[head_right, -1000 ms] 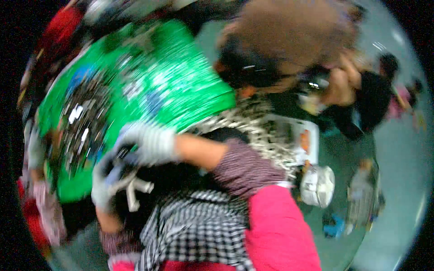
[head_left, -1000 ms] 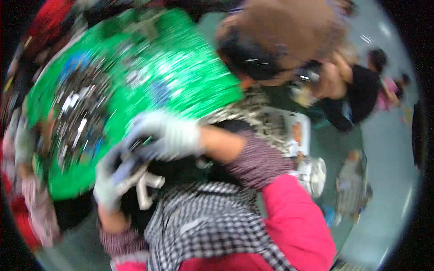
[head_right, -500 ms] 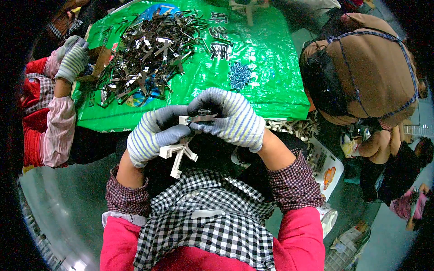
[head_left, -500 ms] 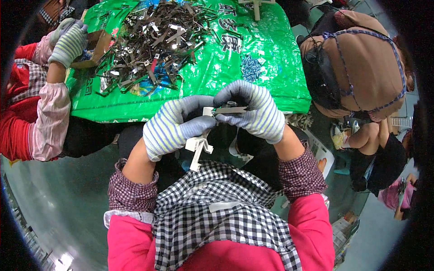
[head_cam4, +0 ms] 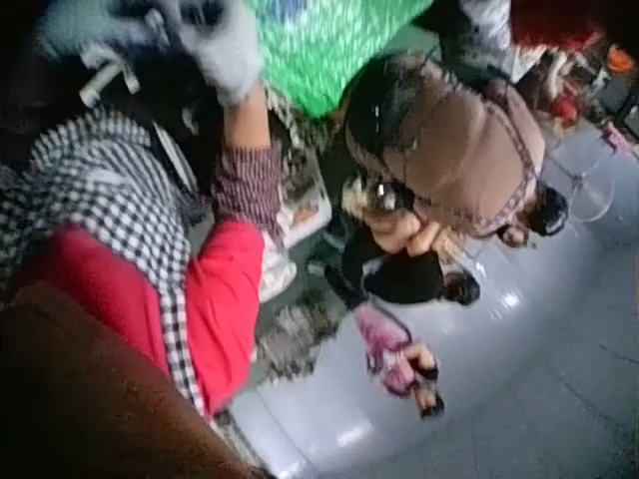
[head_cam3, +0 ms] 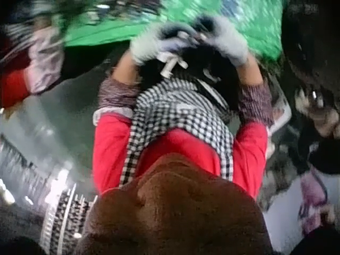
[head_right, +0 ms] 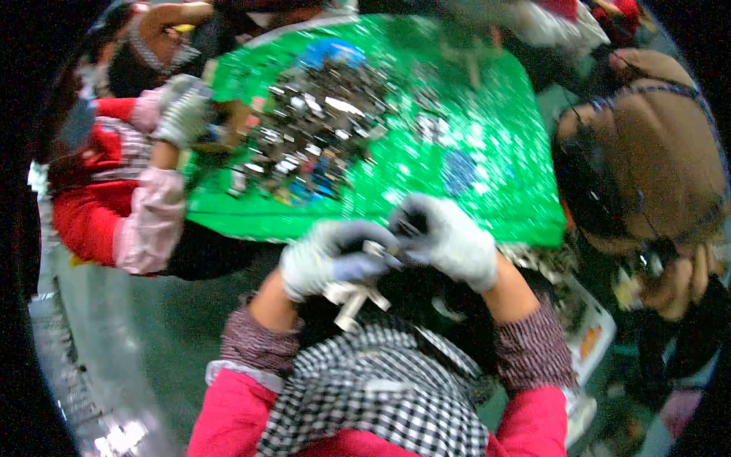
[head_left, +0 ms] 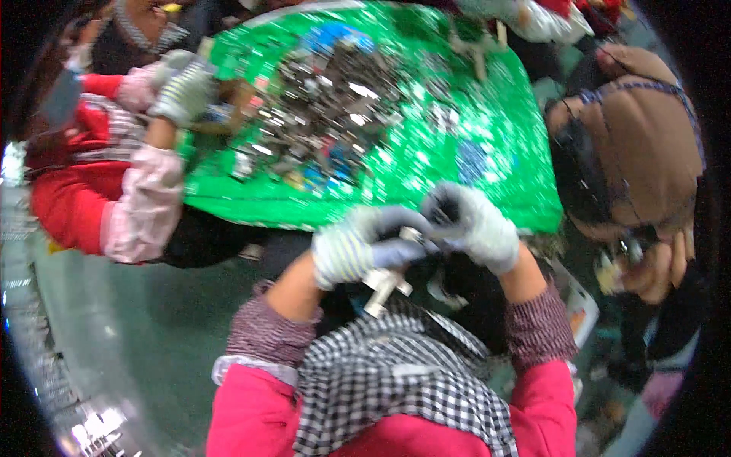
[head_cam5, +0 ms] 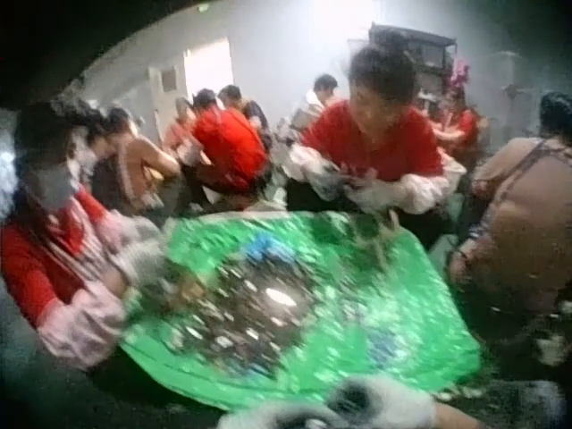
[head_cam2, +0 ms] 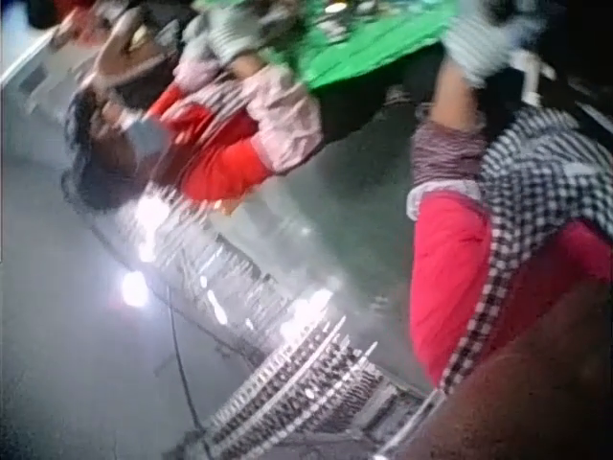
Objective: The person assembles parts by attaching metal strips onto the arms of a plastic bracket by hand.
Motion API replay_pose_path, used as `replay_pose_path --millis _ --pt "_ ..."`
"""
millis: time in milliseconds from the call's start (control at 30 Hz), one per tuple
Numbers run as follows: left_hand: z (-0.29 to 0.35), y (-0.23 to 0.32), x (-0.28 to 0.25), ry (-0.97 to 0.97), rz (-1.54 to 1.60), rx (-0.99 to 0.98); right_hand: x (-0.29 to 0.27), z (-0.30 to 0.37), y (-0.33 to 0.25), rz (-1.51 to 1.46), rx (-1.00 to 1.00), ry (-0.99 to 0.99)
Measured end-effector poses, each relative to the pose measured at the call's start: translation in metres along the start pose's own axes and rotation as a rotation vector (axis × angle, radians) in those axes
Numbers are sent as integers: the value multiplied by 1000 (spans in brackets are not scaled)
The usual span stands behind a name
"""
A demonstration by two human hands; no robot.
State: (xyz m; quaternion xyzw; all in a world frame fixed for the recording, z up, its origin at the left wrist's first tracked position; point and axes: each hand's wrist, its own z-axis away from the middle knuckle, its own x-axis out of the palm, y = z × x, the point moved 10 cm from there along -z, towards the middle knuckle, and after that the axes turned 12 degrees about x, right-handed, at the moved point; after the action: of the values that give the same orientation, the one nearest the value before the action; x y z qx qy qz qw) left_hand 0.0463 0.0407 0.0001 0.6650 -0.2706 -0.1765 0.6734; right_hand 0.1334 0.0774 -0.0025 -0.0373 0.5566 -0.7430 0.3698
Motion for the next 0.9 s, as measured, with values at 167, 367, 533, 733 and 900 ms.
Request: replay_pose_path --millis 167,367,533,733,900 --pt "1 -18 10 36 132 4 -1 20 5 -212 24 33" --pt "-2 -18 4 110 200 -32 -16 30 -12 -103 -110 195" --pt "-3 -14 -23 228 -31 -94 -11 15 -28 -98 -200 180" --pt "-6 -24 -17 193 236 -19 -4 16 -13 -332 -49 35" --pt "1 -29 -17 245 255 -27 0 25 -15 -357 -73 -47"
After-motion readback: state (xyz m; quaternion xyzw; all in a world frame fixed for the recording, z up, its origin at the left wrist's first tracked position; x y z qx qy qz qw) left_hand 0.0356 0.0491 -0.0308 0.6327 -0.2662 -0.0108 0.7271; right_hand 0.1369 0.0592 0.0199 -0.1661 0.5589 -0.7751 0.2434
